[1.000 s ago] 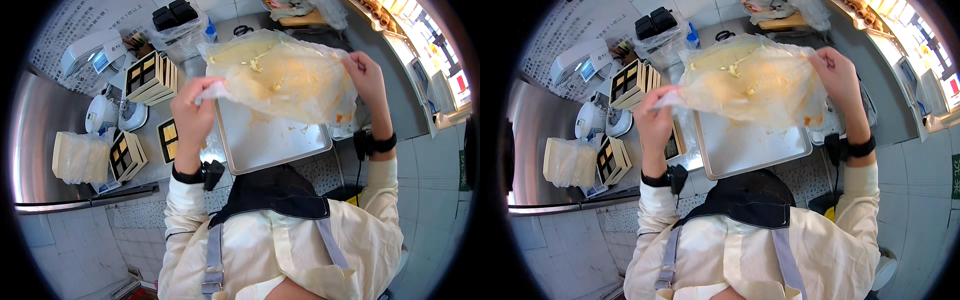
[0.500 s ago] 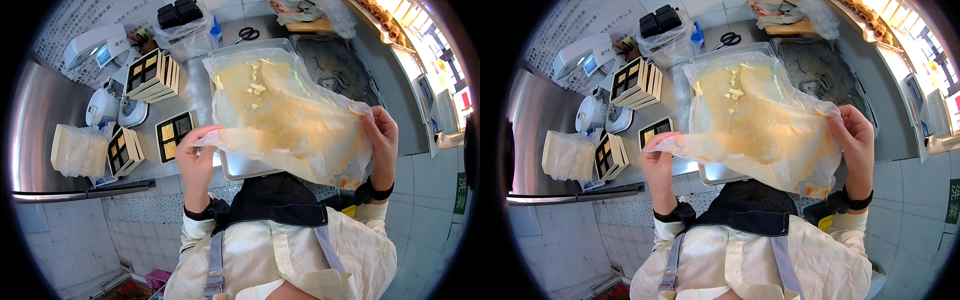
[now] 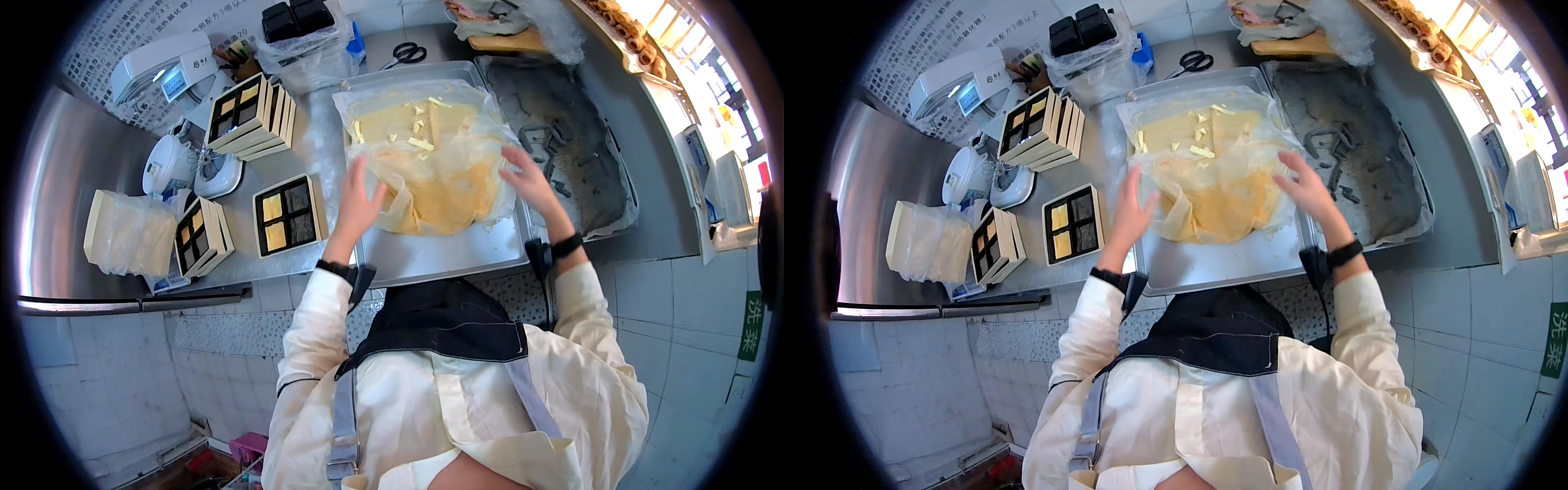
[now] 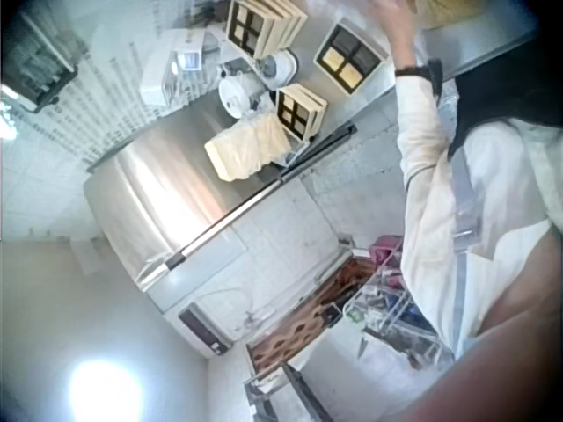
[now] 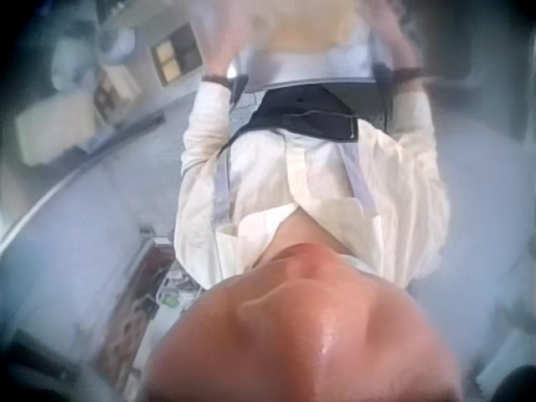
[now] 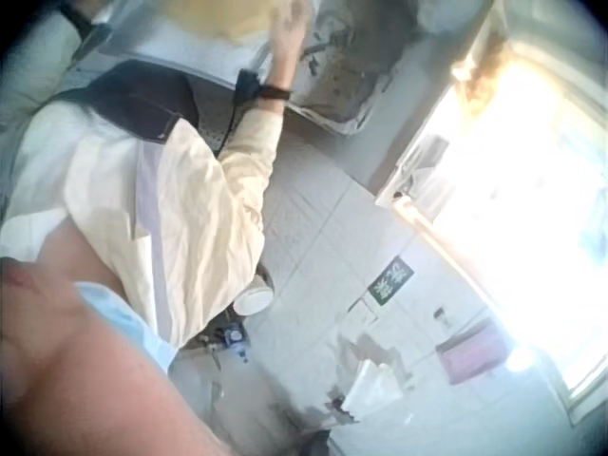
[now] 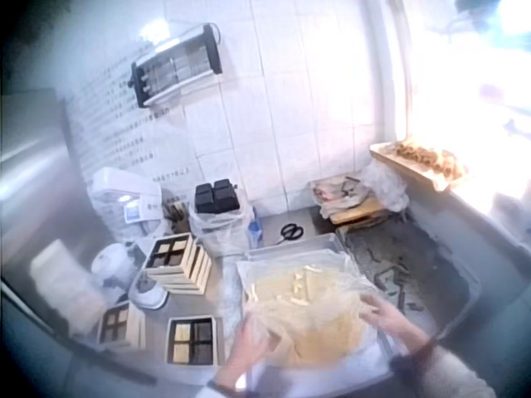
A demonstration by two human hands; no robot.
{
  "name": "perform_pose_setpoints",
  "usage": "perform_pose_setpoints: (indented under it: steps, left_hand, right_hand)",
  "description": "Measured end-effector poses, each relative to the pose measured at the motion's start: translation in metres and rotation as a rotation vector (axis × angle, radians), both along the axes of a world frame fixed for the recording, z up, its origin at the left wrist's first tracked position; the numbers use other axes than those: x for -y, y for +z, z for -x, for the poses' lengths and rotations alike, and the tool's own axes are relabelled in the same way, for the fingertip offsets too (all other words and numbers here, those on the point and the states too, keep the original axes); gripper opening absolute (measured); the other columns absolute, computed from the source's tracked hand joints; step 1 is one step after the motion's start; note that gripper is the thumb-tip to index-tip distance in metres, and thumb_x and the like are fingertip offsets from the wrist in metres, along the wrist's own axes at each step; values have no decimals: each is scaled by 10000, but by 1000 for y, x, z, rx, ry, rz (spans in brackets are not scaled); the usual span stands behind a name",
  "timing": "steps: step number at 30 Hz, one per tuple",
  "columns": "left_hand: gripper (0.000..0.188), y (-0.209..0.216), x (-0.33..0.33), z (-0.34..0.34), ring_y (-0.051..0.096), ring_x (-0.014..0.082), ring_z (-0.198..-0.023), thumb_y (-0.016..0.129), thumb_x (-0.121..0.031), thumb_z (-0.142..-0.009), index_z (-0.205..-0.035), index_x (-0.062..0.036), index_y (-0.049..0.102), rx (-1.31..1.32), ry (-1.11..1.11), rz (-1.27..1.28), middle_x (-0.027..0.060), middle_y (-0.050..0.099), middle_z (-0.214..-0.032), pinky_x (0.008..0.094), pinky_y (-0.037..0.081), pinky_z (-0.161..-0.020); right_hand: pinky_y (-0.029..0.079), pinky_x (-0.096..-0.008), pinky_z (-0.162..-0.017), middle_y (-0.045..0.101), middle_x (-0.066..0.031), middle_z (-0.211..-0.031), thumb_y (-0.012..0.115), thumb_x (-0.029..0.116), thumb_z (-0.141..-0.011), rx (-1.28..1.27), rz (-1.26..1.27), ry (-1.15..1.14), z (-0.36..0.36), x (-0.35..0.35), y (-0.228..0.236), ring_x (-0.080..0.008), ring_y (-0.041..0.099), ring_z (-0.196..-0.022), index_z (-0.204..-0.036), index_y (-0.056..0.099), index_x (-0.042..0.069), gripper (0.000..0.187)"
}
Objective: The person places yellow and dark rectangular food items into compartmentalized trays, then closes the trays with lids. The person repeats this process for multiple trays, arranging them in a stack.
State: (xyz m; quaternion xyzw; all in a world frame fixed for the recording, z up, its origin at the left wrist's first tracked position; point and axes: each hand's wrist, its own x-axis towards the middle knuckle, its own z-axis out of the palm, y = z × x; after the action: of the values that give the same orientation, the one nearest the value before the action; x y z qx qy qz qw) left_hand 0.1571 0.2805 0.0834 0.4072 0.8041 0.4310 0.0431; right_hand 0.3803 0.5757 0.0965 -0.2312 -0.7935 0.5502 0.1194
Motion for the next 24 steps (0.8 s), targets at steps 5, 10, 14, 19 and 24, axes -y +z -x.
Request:
perform_pose_setpoints:
  steps: [5, 10, 14, 19, 24]
  left_hand:
    - [649, -14, 61, -43, 314, 342, -1318, 692, -197, -763, -1344, -98, 419, -212, -148, 531, 152, 368, -1398, 449, 281, -1071]
    - [395, -46, 53, -31, 415, 312, -1216, 640, -142, -782, -1159, -79, 543, -363, -77, 526, 117, 499, -1243, 456, 340, -1002]
    - [202, -45, 45, -33, 522, 264, -1059, 595, -68, -816, -1017, -43, 589, -179, 32, 174, 96, 571, -1091, 406, 427, -895]
    - [107, -15, 74, -56, 586, 126, -923, 552, -105, -909, -981, -35, 588, 789, 148, -223, 39, 609, -997, 291, 490, -826]
    - [105, 51, 68, -62, 601, 88, -760, 538, -67, -881, -927, 13, 587, 579, 69, -21, 30, 629, -831, 255, 520, -703]
  right_hand:
    - [307, -466, -1056, 386, -135, -1395, 661, 103, -721, 243, -746, 144, -52, 54, -13, -377, 283, -1329, -1307, 442, 123, 626]
    - [351, -465, -1001, 514, -115, -1249, 619, 28, -715, 145, -893, 142, -49, 41, -47, -355, 393, -1232, -1170, 554, 106, 466]
    - [460, -393, -837, 630, -89, -969, 582, 10, -769, 76, -624, 52, -45, 39, -36, -283, 570, -965, -1022, 621, 74, 263]
    - [495, -279, -653, 636, -50, -839, 528, 52, -872, 114, -15, 22, -72, 56, 9, -141, 602, -734, -981, 615, 32, 141]
    - [514, -231, -664, 633, -33, -851, 512, 87, -908, 72, 364, -104, -77, 55, 44, -97, 605, -712, -986, 598, -6, 149]
